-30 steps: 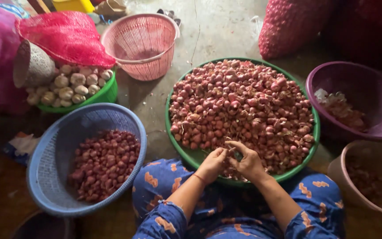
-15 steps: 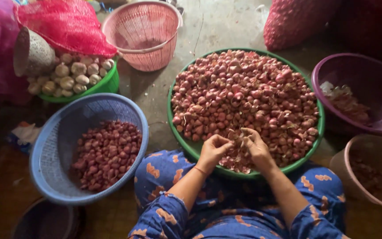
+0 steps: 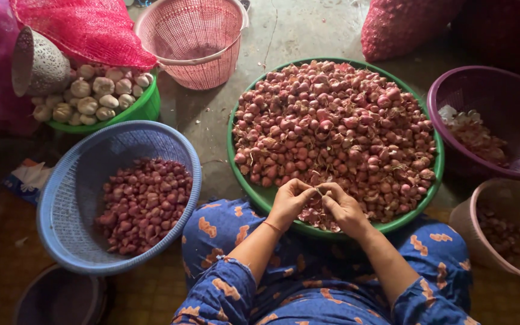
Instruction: The person sits on the floor with a large green tray of shallots and peels the dry outer skin off each shallot by hand, using a small green scraper for the roots and tips. Peeled shallots are dropped into a blue basket beside them and discarded peels collect in a bowl on the other side.
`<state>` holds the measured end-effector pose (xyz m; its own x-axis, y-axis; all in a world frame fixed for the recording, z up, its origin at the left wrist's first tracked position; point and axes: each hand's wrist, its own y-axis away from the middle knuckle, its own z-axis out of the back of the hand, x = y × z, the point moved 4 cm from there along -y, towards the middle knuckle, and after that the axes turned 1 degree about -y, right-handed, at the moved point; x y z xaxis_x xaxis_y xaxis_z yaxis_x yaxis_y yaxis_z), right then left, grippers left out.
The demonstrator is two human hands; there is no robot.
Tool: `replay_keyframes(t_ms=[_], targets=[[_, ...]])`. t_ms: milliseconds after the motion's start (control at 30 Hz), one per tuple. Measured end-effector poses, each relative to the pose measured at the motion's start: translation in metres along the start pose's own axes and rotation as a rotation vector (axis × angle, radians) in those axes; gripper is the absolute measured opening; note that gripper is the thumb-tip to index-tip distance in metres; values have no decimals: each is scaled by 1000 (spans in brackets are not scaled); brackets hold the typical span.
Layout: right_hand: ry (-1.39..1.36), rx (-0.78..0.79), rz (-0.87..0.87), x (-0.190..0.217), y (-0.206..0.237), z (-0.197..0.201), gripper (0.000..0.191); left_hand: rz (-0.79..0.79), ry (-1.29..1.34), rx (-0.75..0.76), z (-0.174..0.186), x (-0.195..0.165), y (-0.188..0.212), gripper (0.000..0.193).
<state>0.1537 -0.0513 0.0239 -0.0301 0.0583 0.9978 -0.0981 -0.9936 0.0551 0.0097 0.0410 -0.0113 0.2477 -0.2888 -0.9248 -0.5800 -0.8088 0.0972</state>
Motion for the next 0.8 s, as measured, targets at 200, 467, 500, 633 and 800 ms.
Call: replay_keyframes(t_ms=[200, 467, 500, 633, 800], targets=[[-109, 5, -39, -6, -3, 2, 23, -82, -120, 82, -5, -6, 3, 10], [331, -113, 315, 24, 2, -4, 20, -141, -51, 129, -7, -3, 1, 10], [305, -143, 223, 22, 2, -3, 19, -163, -56, 143, -8, -3, 0, 10], [86, -232, -33, 22, -3, -1, 20, 56, 96, -19, -5, -2, -1, 23], [260, -208, 62, 60, -4, -15, 33, 399, 487, 98, -15, -21, 10, 71]])
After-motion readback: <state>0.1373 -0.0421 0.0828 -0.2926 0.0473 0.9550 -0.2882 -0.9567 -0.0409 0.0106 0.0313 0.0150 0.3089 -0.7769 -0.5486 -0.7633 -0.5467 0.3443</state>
